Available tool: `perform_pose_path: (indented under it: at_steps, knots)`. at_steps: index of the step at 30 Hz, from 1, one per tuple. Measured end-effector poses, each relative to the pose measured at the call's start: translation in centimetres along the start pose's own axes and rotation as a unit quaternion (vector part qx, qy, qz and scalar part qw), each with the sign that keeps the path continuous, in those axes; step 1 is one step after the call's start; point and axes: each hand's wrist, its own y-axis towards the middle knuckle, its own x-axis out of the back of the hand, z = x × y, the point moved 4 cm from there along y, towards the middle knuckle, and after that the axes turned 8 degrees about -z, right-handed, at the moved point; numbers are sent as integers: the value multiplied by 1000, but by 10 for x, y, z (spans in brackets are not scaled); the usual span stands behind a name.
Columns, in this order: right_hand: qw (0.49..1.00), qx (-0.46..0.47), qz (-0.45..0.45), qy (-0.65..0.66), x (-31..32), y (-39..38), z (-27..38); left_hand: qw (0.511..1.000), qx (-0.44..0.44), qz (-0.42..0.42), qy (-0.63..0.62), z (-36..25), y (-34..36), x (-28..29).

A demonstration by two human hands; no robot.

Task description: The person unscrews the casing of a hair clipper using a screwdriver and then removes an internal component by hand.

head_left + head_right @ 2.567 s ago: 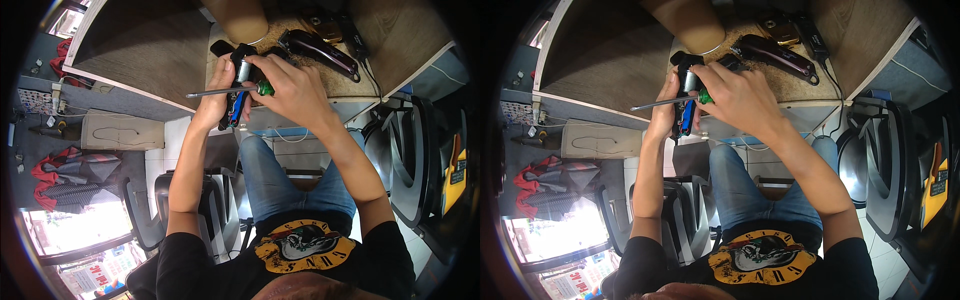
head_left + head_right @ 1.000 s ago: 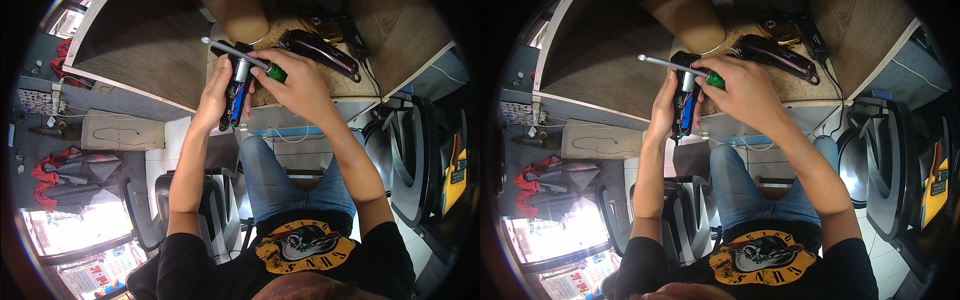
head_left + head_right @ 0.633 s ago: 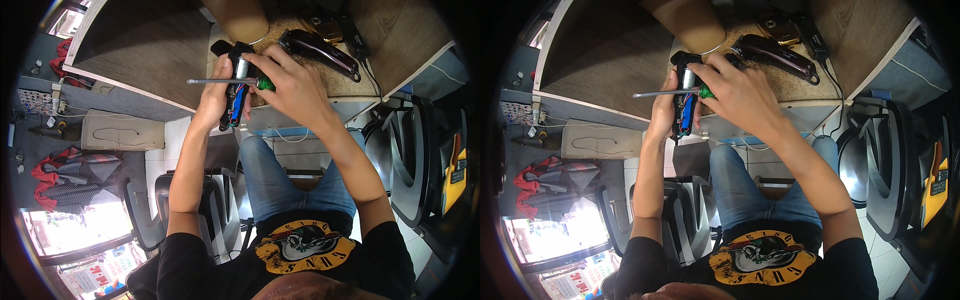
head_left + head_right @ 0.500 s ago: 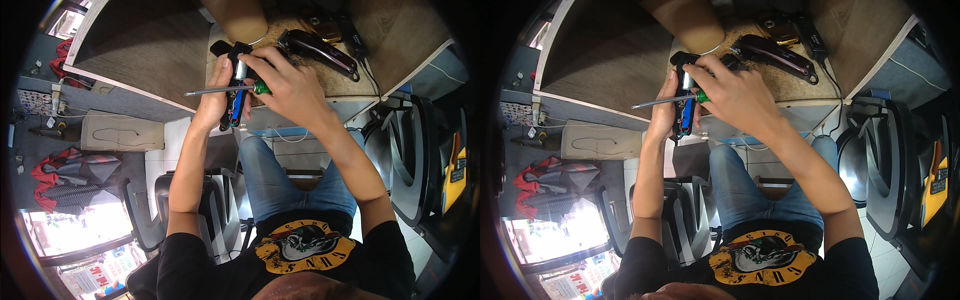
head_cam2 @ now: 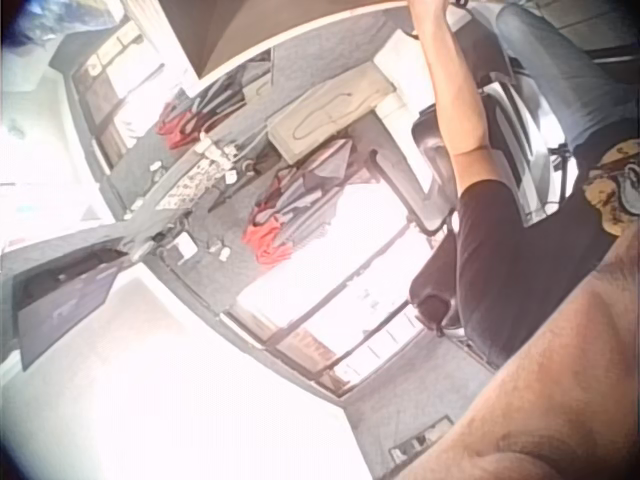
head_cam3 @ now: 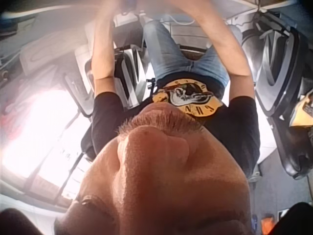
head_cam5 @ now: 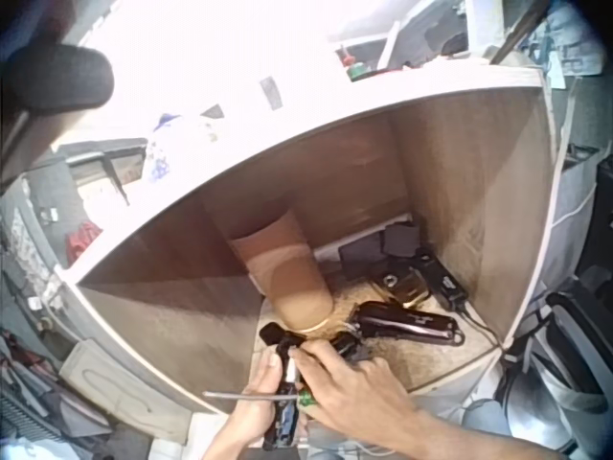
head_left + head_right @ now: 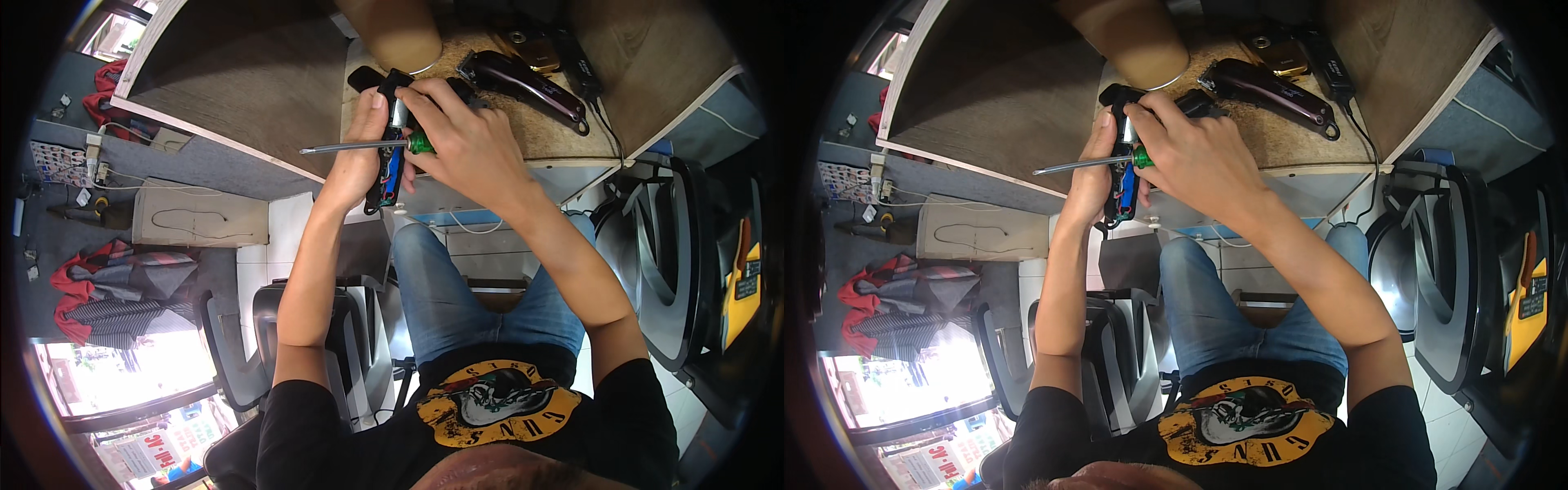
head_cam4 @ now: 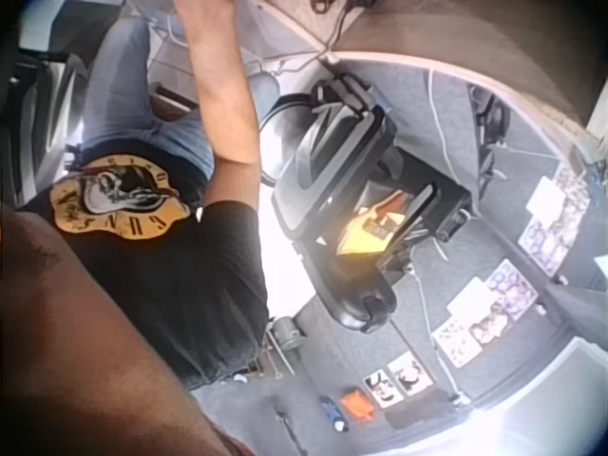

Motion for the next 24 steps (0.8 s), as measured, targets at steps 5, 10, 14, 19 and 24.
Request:
perform_pose_path:
  at_steps: [5,10,14,19,24]
  knots:
    - [1000,-8,-2,11,-1,-1,-1,1000,-10,13,5,-1,-1,0]
    - [1000,-12,-6,14,2,-1,-1,1000,-4,10,-3,0,-1,0]
    - [1000,-13,-10,17,0,-3,-2,999,-14,24,-19,2,1,0]
    - [1000,-22,-9,10,-3,-5,-4,999,-15,21,-27,2,0,0]
    - [1000,-23,-9,8,-2,-6,-5,999,-22,16,-28,0,0,-2]
